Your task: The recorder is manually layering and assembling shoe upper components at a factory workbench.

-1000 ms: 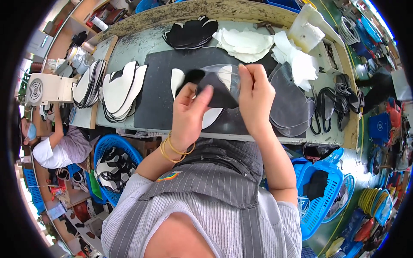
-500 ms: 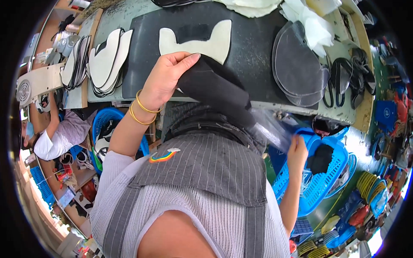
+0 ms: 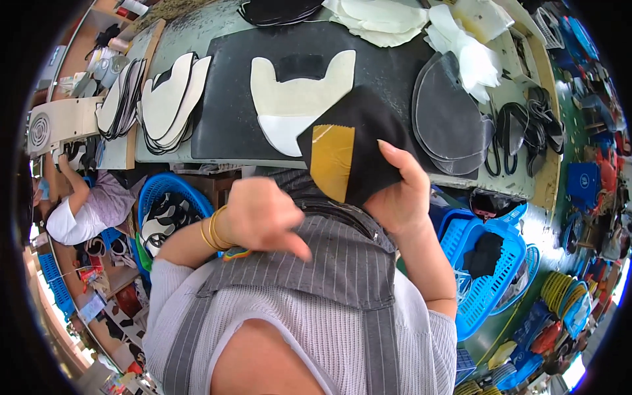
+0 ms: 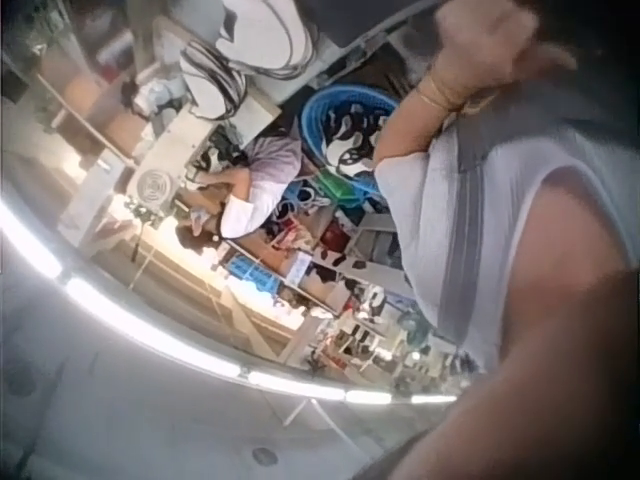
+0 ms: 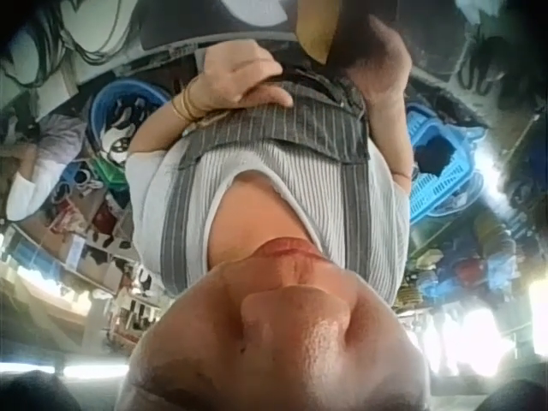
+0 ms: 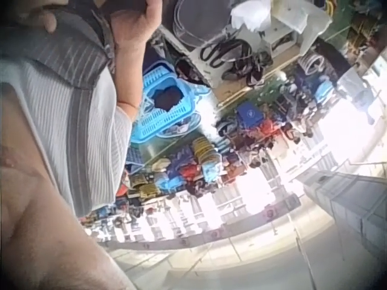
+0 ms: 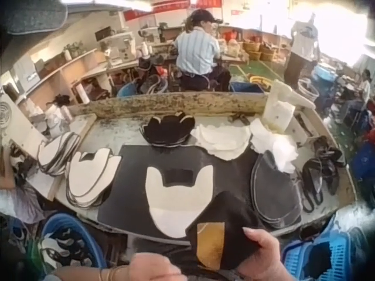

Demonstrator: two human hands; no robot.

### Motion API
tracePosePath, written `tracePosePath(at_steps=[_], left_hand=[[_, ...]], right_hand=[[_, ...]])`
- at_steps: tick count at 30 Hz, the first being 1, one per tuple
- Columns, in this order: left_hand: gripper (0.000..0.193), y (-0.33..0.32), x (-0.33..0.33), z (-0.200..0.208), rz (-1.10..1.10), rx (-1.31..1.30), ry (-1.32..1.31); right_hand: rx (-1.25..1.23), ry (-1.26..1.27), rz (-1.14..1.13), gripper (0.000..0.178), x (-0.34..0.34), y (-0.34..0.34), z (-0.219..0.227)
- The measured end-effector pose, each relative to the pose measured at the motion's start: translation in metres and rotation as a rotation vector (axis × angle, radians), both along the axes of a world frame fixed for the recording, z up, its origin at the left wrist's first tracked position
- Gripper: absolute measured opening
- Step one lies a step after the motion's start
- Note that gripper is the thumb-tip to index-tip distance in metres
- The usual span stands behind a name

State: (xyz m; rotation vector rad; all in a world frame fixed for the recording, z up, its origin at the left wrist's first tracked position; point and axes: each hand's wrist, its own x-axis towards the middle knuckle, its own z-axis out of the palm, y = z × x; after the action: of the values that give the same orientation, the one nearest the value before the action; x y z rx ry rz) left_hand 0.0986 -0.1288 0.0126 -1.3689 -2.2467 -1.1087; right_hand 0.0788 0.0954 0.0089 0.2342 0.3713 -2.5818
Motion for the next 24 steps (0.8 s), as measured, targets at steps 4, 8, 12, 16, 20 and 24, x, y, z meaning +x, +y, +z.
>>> tracePosePath(at_steps=[4, 8, 12, 16, 20, 24], left_hand=[[0.034, 0.008, -0.008, -0.026, 0.094, 0.646, -1.561], [0.029, 0.030, -0.039, -0.007, 0.119, 1.152, -1.662], [0.022, 0.020, -0.051, -0.009, 0.201, 1.160, -1.559], [0.020, 0.036, -0.049, 0.002, 0.196, 1.180, -1.371], [0.021, 0.057, -0.046, 0.004, 0.258, 1.199, -1.213], [0.022, 0.057, -0.046, 0.005, 0.259, 1.124, -1.089]], right_hand=[[-0.021, 0.025, 0.072, 0.047, -0.007, -0.004, -0.007], [0.243, 0.052, 0.029, 0.042, -0.012, -0.005, -0.007], [0.667, 0.074, -0.229, 0.022, -0.023, 0.024, -0.032], [1.564, 0.718, -0.673, 0.017, -0.015, -0.002, -0.005], [1.760, 1.299, -0.734, 0.023, -0.037, -0.036, 0.017], [1.804, 1.470, -0.782, 0.034, -0.047, -0.033, 0.016]])
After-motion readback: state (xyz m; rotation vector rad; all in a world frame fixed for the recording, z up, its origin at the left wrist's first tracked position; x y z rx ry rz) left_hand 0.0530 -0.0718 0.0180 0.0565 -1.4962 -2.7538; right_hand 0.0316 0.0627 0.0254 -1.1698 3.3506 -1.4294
